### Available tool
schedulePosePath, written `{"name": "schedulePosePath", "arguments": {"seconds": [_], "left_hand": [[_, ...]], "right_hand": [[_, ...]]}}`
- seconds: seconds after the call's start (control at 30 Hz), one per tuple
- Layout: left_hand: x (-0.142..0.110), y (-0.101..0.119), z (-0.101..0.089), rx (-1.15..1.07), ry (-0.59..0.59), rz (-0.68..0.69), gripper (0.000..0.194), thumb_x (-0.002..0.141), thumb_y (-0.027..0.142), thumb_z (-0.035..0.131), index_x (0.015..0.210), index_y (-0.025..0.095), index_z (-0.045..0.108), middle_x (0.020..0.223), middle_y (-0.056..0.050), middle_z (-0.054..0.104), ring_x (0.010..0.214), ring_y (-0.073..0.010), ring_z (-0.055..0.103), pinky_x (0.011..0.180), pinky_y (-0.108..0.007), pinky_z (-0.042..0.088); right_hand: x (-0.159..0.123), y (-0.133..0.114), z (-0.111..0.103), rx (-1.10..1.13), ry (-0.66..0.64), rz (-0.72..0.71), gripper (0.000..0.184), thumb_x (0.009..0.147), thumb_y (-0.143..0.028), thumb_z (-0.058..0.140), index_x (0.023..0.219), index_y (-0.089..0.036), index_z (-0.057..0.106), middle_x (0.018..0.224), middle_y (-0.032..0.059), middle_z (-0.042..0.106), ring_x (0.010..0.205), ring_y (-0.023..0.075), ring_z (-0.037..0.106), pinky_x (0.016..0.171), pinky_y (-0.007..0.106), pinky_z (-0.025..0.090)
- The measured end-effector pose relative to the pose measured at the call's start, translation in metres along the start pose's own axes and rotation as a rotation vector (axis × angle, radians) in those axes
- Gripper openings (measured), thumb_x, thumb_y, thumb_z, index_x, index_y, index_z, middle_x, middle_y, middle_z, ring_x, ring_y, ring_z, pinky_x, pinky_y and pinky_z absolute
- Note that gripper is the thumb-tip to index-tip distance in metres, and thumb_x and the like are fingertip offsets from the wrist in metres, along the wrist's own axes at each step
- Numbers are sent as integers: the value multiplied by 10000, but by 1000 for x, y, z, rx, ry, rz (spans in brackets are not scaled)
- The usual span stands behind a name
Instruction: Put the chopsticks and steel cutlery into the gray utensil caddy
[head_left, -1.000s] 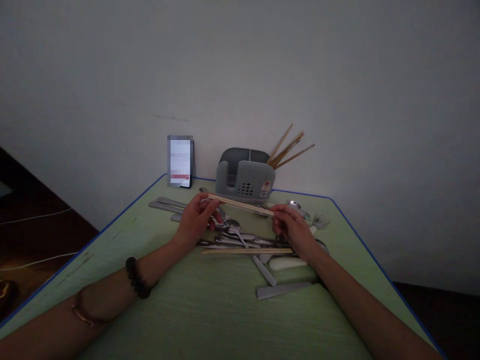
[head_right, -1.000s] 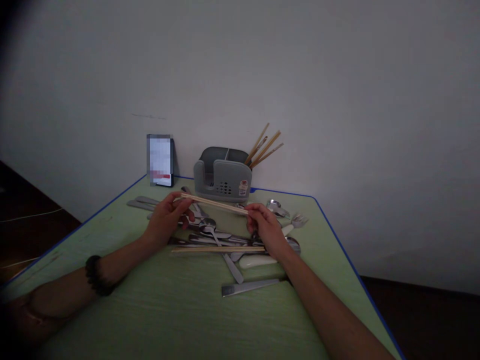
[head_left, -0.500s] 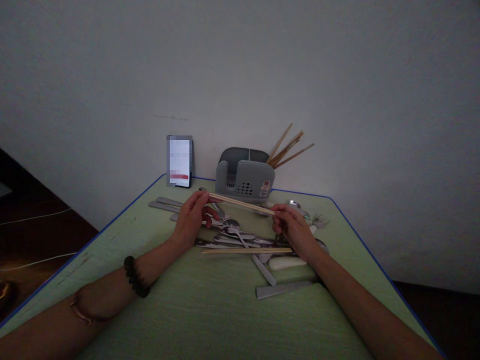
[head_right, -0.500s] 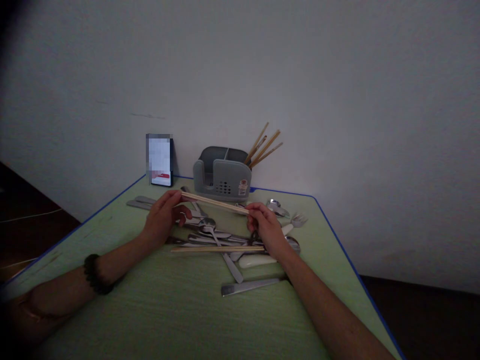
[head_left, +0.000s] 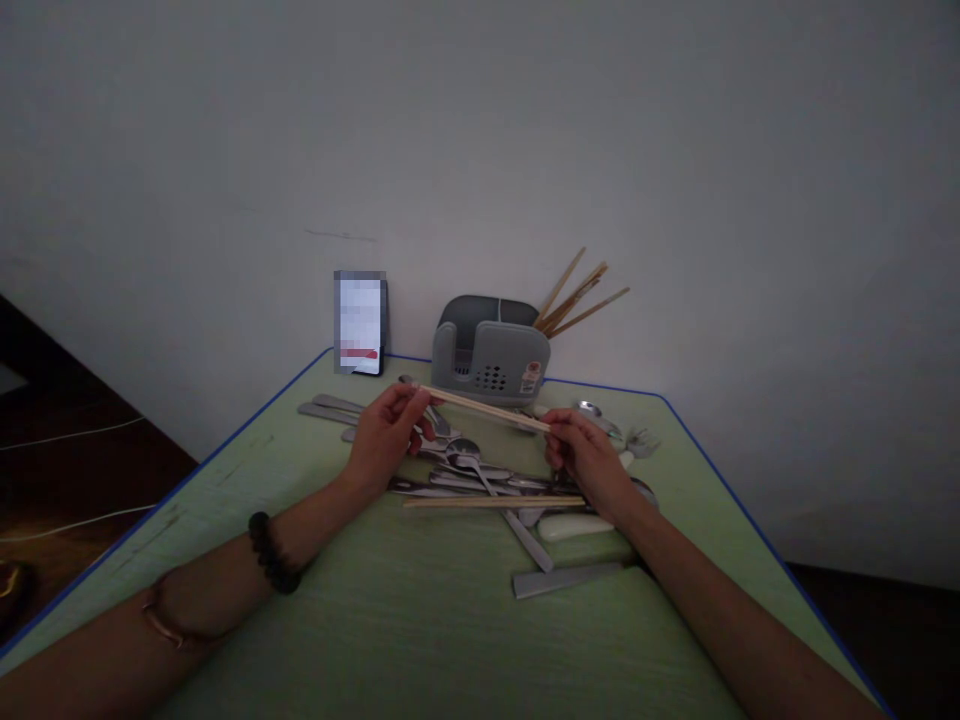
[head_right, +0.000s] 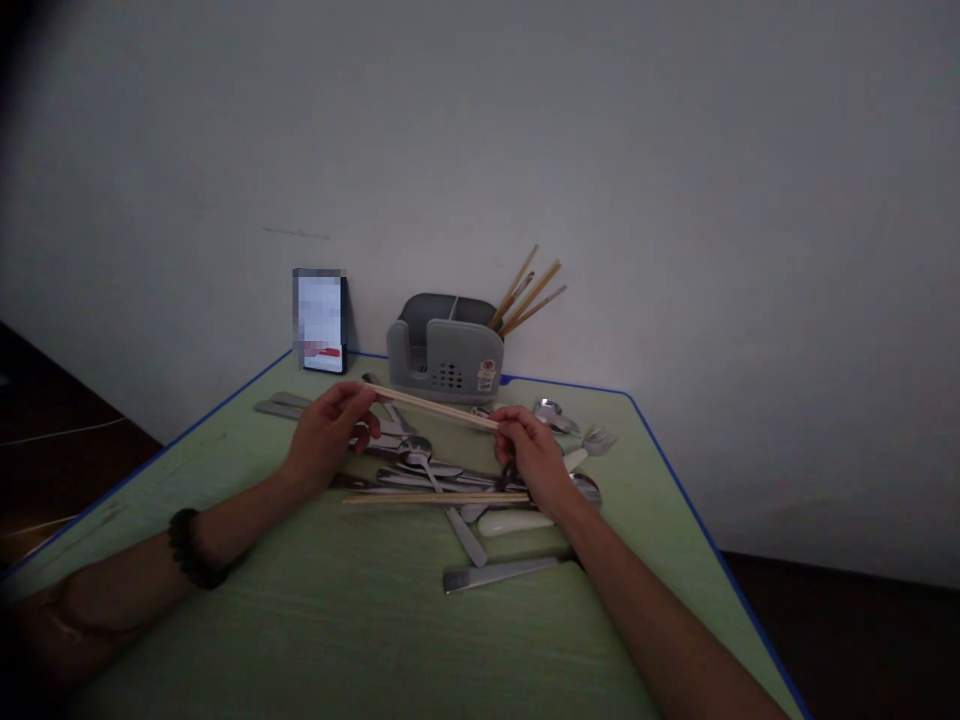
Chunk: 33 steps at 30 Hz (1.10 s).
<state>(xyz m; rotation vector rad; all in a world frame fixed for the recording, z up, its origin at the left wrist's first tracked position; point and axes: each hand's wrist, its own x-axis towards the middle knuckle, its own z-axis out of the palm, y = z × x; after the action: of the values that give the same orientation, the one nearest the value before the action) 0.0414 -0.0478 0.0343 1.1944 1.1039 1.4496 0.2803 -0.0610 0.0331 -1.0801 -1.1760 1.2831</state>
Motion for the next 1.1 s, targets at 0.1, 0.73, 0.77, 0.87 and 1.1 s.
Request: {"name": "schedulePosePath", "arguments": {"seconds": [0.1, 0.73, 0.77, 0.87, 1.1], "left_hand": [[1, 2, -1, 25, 2, -13, 377, 687, 493, 669, 796, 145, 575, 790, -33, 674, 439, -63, 524, 326, -154, 339], [-2, -1, 2, -83, -51, -83, 364, 646, 380, 746, 866, 151, 568, 923, -75, 712, 593, -116, 628, 409, -177, 466], [-2, 0, 2, -108, -40, -102, 375, 640, 363, 753, 885, 152, 561, 919, -71, 712, 602, -116, 633, 420, -177, 476], [-1, 0, 1, -145, -34, -125, 378, 647, 333, 754, 919, 149, 564, 931, -68, 710, 636, -115, 643, 452, -177, 501], [2, -1, -3, -150, -96, -136, 373, 681, 317, 734, 974, 144, 582, 995, -89, 704, 666, -124, 656, 453, -176, 513]], "right_hand": [[0, 1, -1, -55, -17, -29, 139, 716, -294, 550, 798, -185, 581, 517, -68, 462, 461, 81, 426, 451, 220, 294], [1, 2, -3, -114, -36, -45, 150, 732, -307, 527, 805, -201, 603, 526, -58, 489, 482, 98, 439, 474, 232, 308], [2, 3, -3, -95, -43, -43, 146, 729, -303, 536, 806, -199, 604, 533, -57, 493, 488, 97, 445, 479, 231, 313], [2, 5, -4, -79, -82, -56, 153, 741, -299, 554, 840, -198, 610, 550, -54, 513, 509, 96, 466, 501, 231, 330], [0, 3, -5, -95, -139, -51, 190, 769, -341, 579, 892, -200, 613, 608, -47, 557, 529, 89, 493, 524, 228, 361]]}}
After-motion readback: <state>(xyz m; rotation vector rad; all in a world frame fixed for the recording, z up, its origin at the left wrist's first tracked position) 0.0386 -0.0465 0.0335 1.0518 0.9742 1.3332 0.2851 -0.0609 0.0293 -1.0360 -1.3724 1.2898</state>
